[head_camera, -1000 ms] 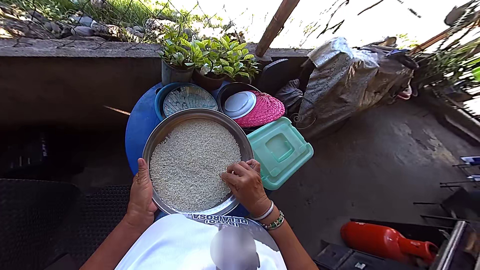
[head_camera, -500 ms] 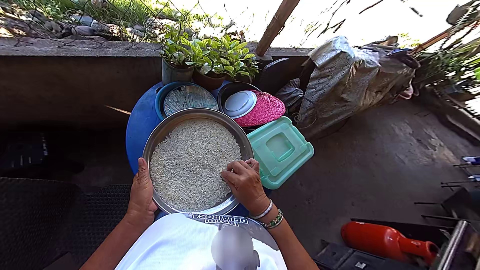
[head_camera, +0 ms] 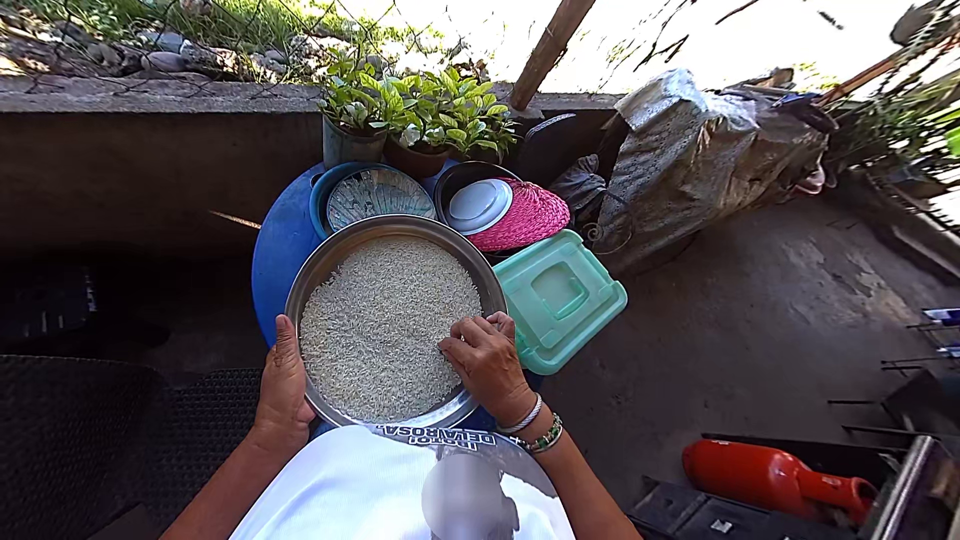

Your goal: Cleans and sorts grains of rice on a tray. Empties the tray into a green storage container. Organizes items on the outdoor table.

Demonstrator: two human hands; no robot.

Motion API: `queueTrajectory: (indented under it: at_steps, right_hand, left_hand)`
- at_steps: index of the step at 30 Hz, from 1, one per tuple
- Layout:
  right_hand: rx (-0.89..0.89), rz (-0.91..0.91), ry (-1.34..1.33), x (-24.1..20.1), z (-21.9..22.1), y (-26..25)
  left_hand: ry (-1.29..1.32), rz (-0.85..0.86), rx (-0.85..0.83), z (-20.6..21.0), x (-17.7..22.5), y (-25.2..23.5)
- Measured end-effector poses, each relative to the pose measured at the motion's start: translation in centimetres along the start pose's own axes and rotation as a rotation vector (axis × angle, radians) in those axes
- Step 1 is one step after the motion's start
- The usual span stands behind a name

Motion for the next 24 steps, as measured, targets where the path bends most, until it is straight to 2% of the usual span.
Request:
queueTrajectory:
  at_steps: [24]
  right_hand:
    - [-0.004,-0.025,0.014,-1.2,0.2,0.7]
  left_hand:
    - [0.003,0.007,-0.003,-1.1,0.4,0.5]
Point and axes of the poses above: each hand's wrist, its own y-axis away from the middle knuckle, its own z-axis out of the palm, x = y × z, the point moved 1 cm from there along -y, towards the middle knuckle, and after that the axes turned 15 degrees about z, right-handed, at the moved point
